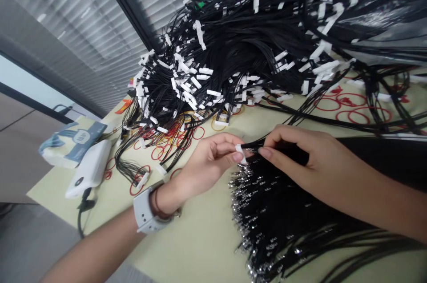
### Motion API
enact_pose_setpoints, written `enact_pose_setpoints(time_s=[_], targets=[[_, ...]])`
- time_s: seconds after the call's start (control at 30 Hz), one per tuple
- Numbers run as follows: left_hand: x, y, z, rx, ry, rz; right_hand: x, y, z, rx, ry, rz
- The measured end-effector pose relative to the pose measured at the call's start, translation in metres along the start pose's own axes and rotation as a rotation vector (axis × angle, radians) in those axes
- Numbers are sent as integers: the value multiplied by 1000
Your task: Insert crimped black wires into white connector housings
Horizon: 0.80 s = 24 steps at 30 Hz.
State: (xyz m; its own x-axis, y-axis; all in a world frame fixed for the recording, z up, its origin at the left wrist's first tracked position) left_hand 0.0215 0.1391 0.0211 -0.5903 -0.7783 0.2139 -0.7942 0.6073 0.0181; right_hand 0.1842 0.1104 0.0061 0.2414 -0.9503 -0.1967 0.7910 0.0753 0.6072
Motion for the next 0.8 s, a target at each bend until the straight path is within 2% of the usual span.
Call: enact_pose_setpoints(time_s=[0.23, 0.57, 0.8], targets=[[2, -3, 0, 35, 13, 14, 0, 3, 1, -5, 100, -128], [2, -3, 1, 28, 28, 13, 0, 0, 6, 56, 155, -98], [1, -3, 0, 41, 46, 37, 1, 1, 7, 47, 124, -75]])
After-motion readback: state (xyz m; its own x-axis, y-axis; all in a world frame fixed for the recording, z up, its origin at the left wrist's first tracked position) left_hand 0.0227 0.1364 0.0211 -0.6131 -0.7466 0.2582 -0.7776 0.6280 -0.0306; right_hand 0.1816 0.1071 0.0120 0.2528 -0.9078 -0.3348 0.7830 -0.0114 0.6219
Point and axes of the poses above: each hand's wrist, its own x-axis away from the middle knuckle, its own y-axis out of the back of the hand, z = x × y, the point moved 4 cm from there along -x, towards the middle knuckle, and after that the axes turned 7 degrees about z, right-handed, at the moved point
